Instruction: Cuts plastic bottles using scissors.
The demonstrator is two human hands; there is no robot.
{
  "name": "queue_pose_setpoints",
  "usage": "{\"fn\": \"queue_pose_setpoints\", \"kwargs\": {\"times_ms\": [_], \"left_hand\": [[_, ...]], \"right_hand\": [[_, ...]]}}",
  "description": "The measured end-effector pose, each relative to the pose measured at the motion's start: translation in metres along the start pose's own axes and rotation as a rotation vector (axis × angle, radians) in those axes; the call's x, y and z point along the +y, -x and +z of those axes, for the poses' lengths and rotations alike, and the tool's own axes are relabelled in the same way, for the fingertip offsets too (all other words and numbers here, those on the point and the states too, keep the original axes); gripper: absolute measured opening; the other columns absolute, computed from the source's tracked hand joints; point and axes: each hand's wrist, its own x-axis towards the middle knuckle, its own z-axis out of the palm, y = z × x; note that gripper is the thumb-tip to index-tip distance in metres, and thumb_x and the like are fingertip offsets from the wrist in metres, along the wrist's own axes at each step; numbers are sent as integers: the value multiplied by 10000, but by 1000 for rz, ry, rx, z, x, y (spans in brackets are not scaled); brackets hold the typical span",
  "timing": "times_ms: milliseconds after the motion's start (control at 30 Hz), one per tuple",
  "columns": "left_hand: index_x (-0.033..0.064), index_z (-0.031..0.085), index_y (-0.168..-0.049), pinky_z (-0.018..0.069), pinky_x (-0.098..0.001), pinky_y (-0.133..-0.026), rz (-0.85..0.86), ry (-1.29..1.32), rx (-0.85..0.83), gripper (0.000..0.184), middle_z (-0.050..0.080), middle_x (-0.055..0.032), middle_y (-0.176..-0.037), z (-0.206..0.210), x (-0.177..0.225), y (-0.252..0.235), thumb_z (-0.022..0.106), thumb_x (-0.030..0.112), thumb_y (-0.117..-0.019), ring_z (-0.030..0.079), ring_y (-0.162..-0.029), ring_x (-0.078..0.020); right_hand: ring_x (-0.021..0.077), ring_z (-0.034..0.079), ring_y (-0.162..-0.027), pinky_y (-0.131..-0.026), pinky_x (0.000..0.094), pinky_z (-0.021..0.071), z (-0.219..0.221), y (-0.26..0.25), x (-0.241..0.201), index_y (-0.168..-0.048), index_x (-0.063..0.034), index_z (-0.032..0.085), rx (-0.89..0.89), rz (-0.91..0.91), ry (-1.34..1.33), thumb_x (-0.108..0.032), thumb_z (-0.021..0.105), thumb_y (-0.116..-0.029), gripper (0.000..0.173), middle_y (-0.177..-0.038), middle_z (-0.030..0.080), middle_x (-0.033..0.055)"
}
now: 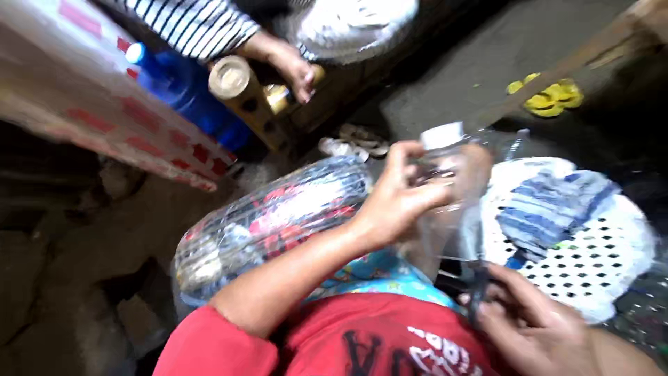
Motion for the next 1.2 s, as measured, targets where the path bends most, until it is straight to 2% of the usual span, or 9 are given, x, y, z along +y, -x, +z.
{"fn": "queue_pose_setpoints", "kwargs": {"times_ms": [133,367,500,600,700,800,967,1067,1200], "left_hand": [[75,225,-1443,611,-444,-859,-64,251,64,588,626,-144,-1192,16,-17,-16,434,108,-894,699,-1027,-255],[89,225,-1420,622,-439,-799,-60,323,25,616,610,-129,-1159,55,-24,-32,476,177,-864,705,-984,-257],[107,232,-1420,640,-396,-735,-13,364,21,796,640,-57,-1072,75,-28,-39,686,461,-869,715,-877,-184],[84,266,-1405,648,-419,-747,48,313,-40,1074,665,-88,-1113,74,-35,-51,801,680,-689,730,-914,-227],[28,325,-1404,643,-479,-807,11,313,-112,999,681,-165,-1142,73,-34,-58,850,552,-735,739,-956,-317],[37,321,-1413,628,-462,-854,-44,389,-141,908,671,-183,-1167,78,-32,-58,819,485,-800,728,-992,-319],[85,355,-1354,633,-397,-784,-80,477,-137,892,686,-147,-1079,90,-34,-55,847,504,-738,734,-904,-264],[106,430,-1333,625,-402,-794,-56,512,-224,799,692,-150,-1096,92,-38,-56,831,498,-763,730,-922,-273],[111,447,-1313,630,-387,-797,3,445,-230,800,714,-121,-1064,87,-40,-65,829,532,-749,738,-916,-249]], "right_hand": [[25,518,-538,-504,184,455,4,2,4,-1233,110,634,41,52,-128,-93,694,-856,432,-734,672,80],[-29,490,-556,-516,136,417,2,21,13,-1220,88,637,164,98,-364,-89,708,-862,406,-717,655,22],[-2,567,-604,-570,168,484,0,25,9,-1213,105,625,201,89,-468,-67,704,-880,384,-749,692,48],[35,516,-542,-508,189,439,-4,28,11,-1217,100,648,268,93,-337,-81,717,-859,407,-725,672,85],[93,482,-491,-474,244,421,-9,30,10,-1217,87,668,307,73,-160,-144,718,-855,432,-678,649,110],[118,461,-485,-471,273,411,-12,31,11,-1217,92,670,301,60,-121,-155,707,-856,439,-662,622,111],[48,478,-537,-499,189,398,-14,34,15,-1245,104,633,228,44,-354,-116,709,-862,449,-733,656,103],[44,557,-608,-560,190,468,-16,40,16,-1254,96,608,167,45,-474,-99,692,-886,425,-810,684,114],[219,592,-664,-616,384,505,-18,46,9,-1271,61,620,88,56,-254,-329,722,-880,561,-874,682,163]]}}
